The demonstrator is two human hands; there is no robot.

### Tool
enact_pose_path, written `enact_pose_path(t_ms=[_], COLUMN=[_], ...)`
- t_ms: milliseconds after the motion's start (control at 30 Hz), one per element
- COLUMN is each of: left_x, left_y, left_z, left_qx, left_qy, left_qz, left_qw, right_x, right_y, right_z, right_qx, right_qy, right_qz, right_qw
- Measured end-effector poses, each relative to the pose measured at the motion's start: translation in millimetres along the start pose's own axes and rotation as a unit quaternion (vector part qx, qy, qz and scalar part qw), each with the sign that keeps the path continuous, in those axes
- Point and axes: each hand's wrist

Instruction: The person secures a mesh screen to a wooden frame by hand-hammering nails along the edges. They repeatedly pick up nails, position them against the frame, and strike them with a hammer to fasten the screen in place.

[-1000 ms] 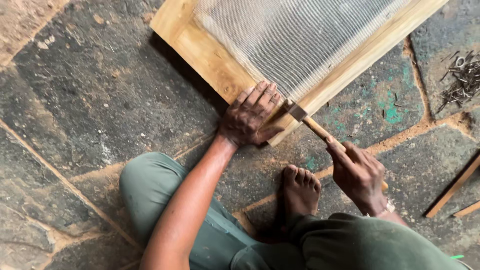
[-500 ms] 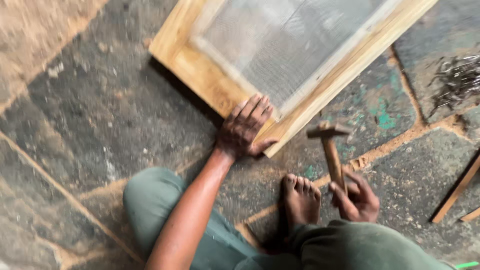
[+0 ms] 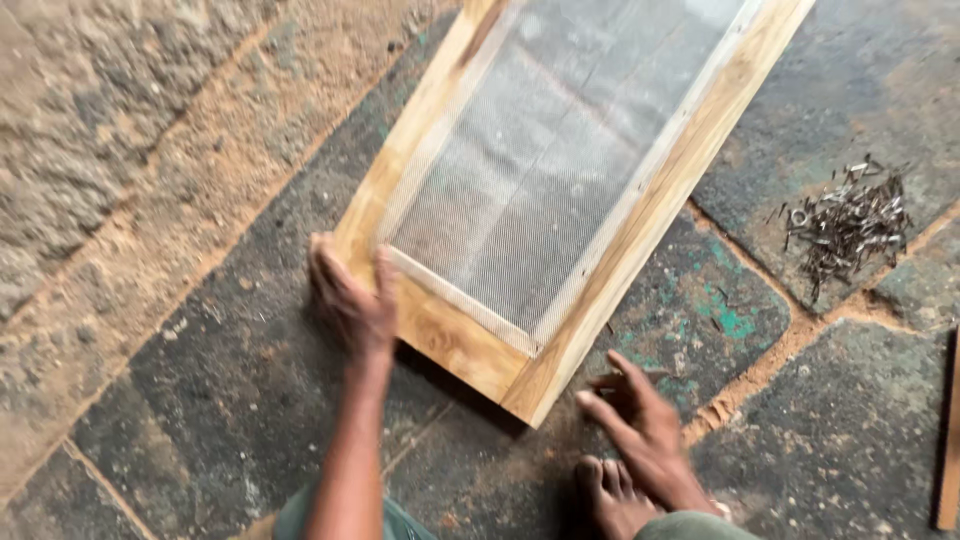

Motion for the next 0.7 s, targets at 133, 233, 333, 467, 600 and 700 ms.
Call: enact_pose_path(t_ms=[133,233,333,467,600,700], left_x=[7,10,12,11,8,-2], left_y=[42,57,80,109,106,96], left_z=[-18,-17,-9,-1,-6,-18], left_qx=[-0.080,-0.105,-0.149,-0.230,-0.229,-0.192], left_qy=[0.026,0.070,0.119,0.145,0.176,0.141], left_qz=[-0.150,-0.185,-0.233,-0.334,-0.370,-0.293], left_qw=[0.985,0.975,0.954,0.903,0.883,0.926], right_x=[23,30,30,23,23,26], right_y=[10,11,14,21,24,18], right_z=[-14,-13,-8,2,16,31], right_qx=[-0.057,-0.035,0.014,0.049,0.035,0.021], right_qy=[0.089,0.206,0.294,0.275,0.248,0.212], right_qz=[-0.033,-0.008,0.042,0.064,0.063,0.074], right_qw=[0.994,0.978,0.955,0.958,0.966,0.974])
Point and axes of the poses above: each hand's wrist, its own y-axis towards the middle knuckle, its own x-axis out of the palm, z = x × y, and after that the axes turned 14 degrees about -x, right-handed
